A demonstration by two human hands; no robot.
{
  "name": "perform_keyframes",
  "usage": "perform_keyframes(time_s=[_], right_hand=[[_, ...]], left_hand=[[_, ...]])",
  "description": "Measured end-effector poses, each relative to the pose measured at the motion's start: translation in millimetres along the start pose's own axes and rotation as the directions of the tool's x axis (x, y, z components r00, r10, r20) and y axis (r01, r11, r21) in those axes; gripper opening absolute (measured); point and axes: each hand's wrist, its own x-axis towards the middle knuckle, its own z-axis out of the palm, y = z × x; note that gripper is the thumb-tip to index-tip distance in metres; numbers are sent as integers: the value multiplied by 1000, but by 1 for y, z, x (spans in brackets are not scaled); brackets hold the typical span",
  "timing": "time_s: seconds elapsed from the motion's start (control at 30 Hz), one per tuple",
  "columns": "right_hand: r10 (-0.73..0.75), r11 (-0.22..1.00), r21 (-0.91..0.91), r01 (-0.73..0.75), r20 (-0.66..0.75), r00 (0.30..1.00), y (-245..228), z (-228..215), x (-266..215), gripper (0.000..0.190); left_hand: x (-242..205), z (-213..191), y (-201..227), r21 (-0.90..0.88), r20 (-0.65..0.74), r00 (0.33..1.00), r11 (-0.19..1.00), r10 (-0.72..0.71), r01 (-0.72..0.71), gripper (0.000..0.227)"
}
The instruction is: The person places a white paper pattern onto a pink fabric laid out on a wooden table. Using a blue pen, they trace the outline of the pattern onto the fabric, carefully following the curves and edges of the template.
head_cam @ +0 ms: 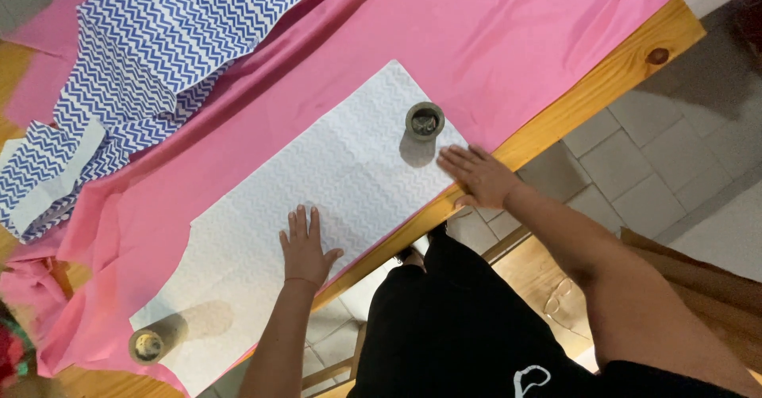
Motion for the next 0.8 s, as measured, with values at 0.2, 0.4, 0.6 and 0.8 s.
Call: perform_keyframes(time_s=[0.2,0.4,0.6,0.8], right_hand=[[221,975,-16,-220,49,974,42,7,-32,135],[231,973,-40,-229,70,970,38,-10,-32,129],[257,966,5,-259,112,960,35,-15,-29,132],[235,972,-30,-233,78,969,45,3,-28,133]], left_hand=[[-2,14,2,85,-68,984,983,166,-160,106],[6,37,48,220,-24,855,837,518,-501,120],[22,46,89,220,-23,822,805,569,-551,144],[31,49,130,250,-47,816,798,576,-548,149]])
